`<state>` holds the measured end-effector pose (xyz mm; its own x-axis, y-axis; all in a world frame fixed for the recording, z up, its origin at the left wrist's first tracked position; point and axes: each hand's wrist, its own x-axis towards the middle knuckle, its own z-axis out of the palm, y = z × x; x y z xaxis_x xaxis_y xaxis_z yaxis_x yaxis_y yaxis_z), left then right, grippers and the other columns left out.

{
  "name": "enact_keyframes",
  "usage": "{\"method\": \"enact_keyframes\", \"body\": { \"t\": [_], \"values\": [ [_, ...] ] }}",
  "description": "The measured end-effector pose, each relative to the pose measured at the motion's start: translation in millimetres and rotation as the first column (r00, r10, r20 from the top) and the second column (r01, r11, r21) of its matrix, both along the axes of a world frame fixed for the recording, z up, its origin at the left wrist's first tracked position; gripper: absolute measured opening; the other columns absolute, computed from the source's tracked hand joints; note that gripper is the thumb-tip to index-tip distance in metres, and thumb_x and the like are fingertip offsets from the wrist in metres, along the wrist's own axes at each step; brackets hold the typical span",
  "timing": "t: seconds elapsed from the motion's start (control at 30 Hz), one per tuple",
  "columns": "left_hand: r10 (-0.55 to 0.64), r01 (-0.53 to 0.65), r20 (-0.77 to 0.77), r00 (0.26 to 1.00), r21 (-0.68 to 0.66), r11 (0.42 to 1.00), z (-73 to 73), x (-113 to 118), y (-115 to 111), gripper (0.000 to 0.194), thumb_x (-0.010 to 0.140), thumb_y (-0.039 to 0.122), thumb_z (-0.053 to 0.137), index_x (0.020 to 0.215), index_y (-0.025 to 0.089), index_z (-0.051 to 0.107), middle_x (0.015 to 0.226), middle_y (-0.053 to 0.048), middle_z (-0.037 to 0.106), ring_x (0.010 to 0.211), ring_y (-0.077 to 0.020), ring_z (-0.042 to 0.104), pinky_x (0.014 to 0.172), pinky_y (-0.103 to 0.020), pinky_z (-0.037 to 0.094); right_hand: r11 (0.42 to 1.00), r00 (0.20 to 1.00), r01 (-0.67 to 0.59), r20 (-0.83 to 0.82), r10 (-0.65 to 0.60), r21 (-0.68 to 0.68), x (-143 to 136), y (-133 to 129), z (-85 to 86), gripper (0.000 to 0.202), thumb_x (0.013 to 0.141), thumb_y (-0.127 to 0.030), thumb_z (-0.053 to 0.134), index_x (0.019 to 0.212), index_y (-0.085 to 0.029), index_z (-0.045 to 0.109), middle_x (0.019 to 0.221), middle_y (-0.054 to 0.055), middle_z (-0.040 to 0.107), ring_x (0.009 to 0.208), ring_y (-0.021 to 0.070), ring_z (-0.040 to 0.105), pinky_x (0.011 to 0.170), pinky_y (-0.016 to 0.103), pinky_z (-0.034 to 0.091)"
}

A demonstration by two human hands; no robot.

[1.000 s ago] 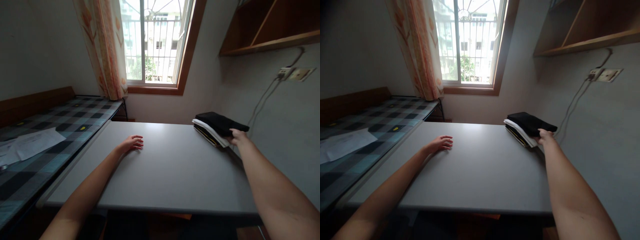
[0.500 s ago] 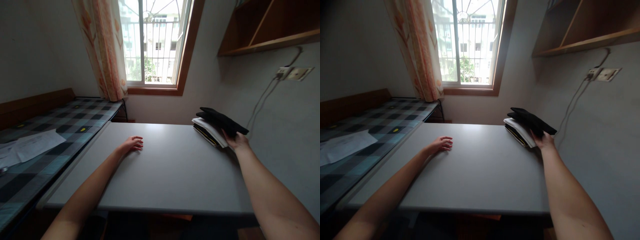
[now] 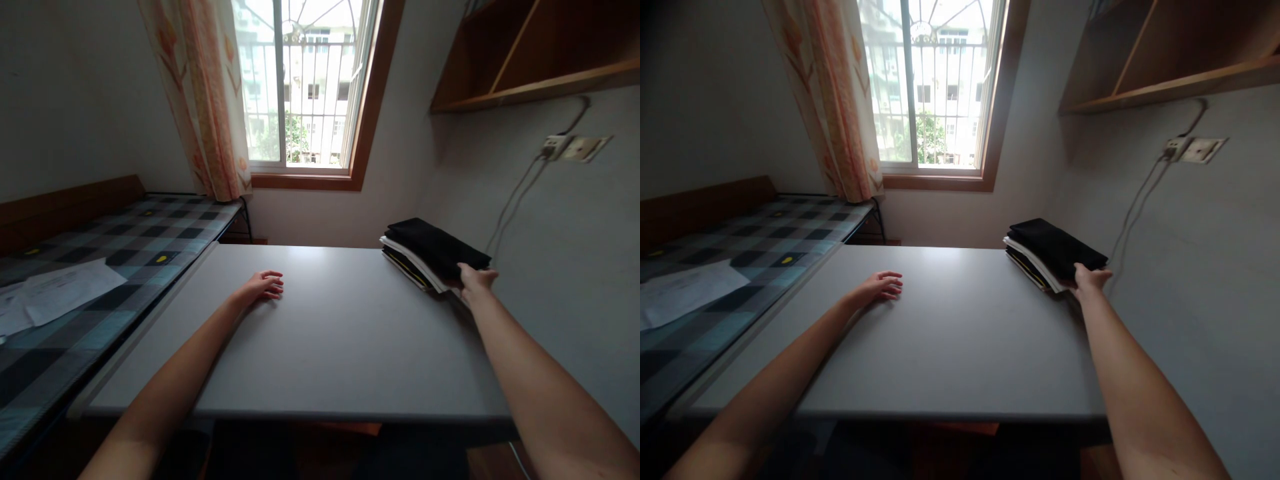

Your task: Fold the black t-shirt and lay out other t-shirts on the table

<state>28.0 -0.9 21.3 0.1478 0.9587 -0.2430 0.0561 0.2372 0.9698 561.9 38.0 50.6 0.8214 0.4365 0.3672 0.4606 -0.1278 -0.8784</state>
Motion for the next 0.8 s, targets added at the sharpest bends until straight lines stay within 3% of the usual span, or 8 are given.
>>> {"method": "enact_keyframes", "body": {
  "t": [0.1,0.17,0.3,0.43,0.57,0.63,0.7,0.8],
  "values": [
    [0.002,-0.002,-0.002,1.0,0.001,1.0,-0.5,0.3,0.3,0.037,0.074,0.03,0.074,0.104,0.013,0.06,0.092,-0.009,0.067,0.074,-0.0176,0.069,0.059,-0.026,0.059,0.965,0.985,0.172,0.035,-0.168,-0.2,-4.3,-10.1,17.5,0.061,0.078,-0.03,0.059,0.134,-0.012,0.042,0.137,0.029,0.037,0.114,0.0376,0.049,0.092,0.051,0.041],
    [0.001,-0.001,0.0,1.0,0.004,1.0,-0.8,0.7,0.3,0.036,0.074,0.029,0.074,0.104,0.013,0.06,0.091,-0.009,0.067,0.073,-0.0177,0.069,0.059,-0.027,0.059,0.956,0.955,0.109,0.296,-0.024,-0.274,-9.0,-12.7,31.1,0.054,0.085,-0.037,0.05,0.135,-0.015,0.049,0.142,0.024,0.037,0.124,0.0379,0.042,0.1,0.05,0.035],
    [0.006,-0.006,-0.008,1.0,0.012,1.0,-1.0,1.6,0.1,0.032,0.077,0.028,0.071,0.103,0.013,0.06,0.089,-0.008,0.066,0.071,-0.0167,0.068,0.058,-0.027,0.059,0.871,0.69,-0.095,0.598,0.407,-0.482,-16.7,-3.0,48.9,0.061,0.093,-0.047,0.036,0.142,-0.013,0.046,0.152,0.02,0.03,0.133,0.0337,0.036,0.109,0.044,0.03],
    [0.015,-0.015,-0.018,1.0,0.012,1.0,-1.0,1.9,0.0,0.032,0.079,0.033,0.07,0.101,0.013,0.059,0.089,-0.009,0.067,0.069,-0.0169,0.068,0.058,-0.028,0.059,0.769,0.538,-0.068,0.626,0.565,-0.636,-18.5,14.5,47.8,0.067,0.091,-0.055,0.039,0.149,-0.022,0.034,0.158,0.014,0.022,0.137,0.0344,0.033,0.108,0.049,0.033],
    [0.009,-0.009,-0.032,0.999,0.016,1.0,-2.2,2.3,1.5,0.034,0.079,0.035,0.071,0.102,0.014,0.059,0.089,-0.008,0.066,0.07,-0.0171,0.068,0.058,-0.028,0.059,0.589,0.551,-0.079,0.457,0.698,-0.804,-20.4,21.6,38.0,0.073,0.087,-0.062,0.044,0.148,-0.022,0.037,0.154,0.015,0.032,0.137,0.0353,0.035,0.106,0.051,0.034],
    [0.013,-0.012,-0.048,0.999,0.018,1.0,-4.1,3.5,2.9,0.033,0.08,0.036,0.069,0.102,0.014,0.059,0.092,-0.009,0.066,0.07,-0.0172,0.068,0.058,-0.029,0.059,0.636,0.535,-0.038,0.522,0.665,-0.771,-27.3,18.1,34.8,0.071,0.087,-0.058,0.047,0.146,-0.02,0.04,0.152,0.017,0.035,0.137,0.0363,0.034,0.107,0.054,0.031],
    [0.047,-0.04,-0.098,0.994,0.065,0.997,-7.1,5.6,4.4,0.031,0.082,0.037,0.066,0.102,0.014,0.059,0.094,-0.01,0.066,0.071,-0.0177,0.068,0.057,-0.029,0.058,0.747,0.458,-0.011,0.661,0.594,-0.665,-41.5,11.1,33.5,0.061,0.09,-0.049,0.048,0.142,-0.019,0.044,0.151,0.017,0.038,0.138,0.0351,0.031,0.108,0.056,0.027],
    [0.16,-0.056,-0.305,0.939,0.321,0.945,-12.6,9.5,5.6,0.023,0.085,0.035,0.059,0.1,0.017,0.062,0.093,-0.008,0.065,0.076,-0.0185,0.067,0.065,-0.032,0.058,0.822,0.367,-0.07,0.751,0.549,-0.566,-77.8,-0.9,31.5,0.045,0.091,-0.037,0.045,0.13,-0.018,0.056,0.14,0.016,0.05,0.13,0.0313,0.041,0.103,0.048,0.034]
  ]
}}
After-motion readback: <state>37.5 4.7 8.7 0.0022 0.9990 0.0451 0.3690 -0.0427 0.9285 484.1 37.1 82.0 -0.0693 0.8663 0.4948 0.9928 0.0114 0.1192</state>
